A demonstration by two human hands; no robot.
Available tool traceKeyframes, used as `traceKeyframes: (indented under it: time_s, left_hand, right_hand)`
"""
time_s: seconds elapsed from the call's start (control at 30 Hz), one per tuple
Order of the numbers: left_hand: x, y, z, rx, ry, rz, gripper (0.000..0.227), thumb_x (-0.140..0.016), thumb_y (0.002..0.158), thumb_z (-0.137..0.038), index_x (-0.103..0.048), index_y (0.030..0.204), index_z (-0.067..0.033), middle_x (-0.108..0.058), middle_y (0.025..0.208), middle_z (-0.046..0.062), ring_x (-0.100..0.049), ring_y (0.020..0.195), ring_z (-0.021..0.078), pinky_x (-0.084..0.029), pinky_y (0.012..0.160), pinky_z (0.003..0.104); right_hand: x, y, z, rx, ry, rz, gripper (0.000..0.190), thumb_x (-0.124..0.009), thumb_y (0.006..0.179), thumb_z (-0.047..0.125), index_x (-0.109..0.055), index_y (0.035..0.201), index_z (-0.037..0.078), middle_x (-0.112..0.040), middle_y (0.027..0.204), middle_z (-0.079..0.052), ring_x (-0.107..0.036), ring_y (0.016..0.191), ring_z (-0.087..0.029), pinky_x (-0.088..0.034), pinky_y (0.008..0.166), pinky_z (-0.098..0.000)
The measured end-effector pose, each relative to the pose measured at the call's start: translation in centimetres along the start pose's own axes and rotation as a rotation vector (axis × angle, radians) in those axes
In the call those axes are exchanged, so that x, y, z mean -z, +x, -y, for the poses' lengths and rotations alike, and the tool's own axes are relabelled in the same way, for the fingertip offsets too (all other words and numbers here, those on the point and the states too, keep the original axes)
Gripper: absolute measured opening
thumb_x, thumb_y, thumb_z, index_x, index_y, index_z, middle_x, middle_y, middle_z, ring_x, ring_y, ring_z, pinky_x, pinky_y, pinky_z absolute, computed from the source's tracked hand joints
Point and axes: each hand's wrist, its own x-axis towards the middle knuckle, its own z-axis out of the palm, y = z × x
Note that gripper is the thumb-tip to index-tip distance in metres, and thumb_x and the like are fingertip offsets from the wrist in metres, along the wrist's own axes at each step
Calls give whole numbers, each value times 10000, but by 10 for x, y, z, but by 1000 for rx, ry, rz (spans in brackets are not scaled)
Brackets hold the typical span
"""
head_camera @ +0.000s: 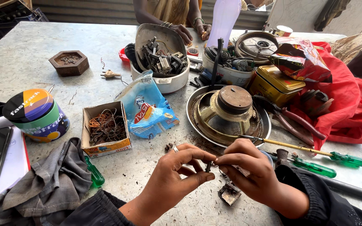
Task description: The person uses pliers to strip and cut wires from small electronic components at a cluttered workbench. They also use a screwdriver to manipulate parts of a disassembled device. The workspace contains various tools, containers, and electronic parts.
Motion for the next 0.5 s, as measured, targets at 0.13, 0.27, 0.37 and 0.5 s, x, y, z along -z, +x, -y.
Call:
traceKeyframes:
  time_s: [0.13,0.27,0.37,0.5]
  left_hand:
    - [2,0,-5,-59,141,-4,312,-841,817,-139,-754,1114,-98,-704,1048,13,-710,882,107,-639,743,258]
    - [2,0,-7,-31,178,-7,340,-856,794,-190,-741,1105,-116,-703,1033,-1,-702,871,109,-642,718,265]
    - [5,0,-6,-104,276,-21,336,-874,789,-244,-738,1064,-107,-706,1019,2,-708,887,123,-628,706,273]
    - [8,0,-5,-138,405,-28,345,-889,771,-316,-757,1010,-105,-708,968,13,-706,861,145,-595,685,289]
  right_hand:
    - [-2,7,5,8,62,80,174,-727,873,40,-684,1039,65,-671,1031,-55,-672,955,-231,-525,842,-370]
    - [-5,7,3,56,88,82,181,-694,909,31,-664,1085,61,-679,1076,-64,-689,1033,-250,-512,1007,-446]
    - [-2,6,3,77,42,104,196,-682,907,32,-679,1100,66,-687,1093,-70,-700,1054,-256,-473,1086,-491]
    - [-3,6,1,110,5,109,214,-689,903,41,-689,1113,79,-677,1061,-57,-691,1015,-249,-494,1063,-482]
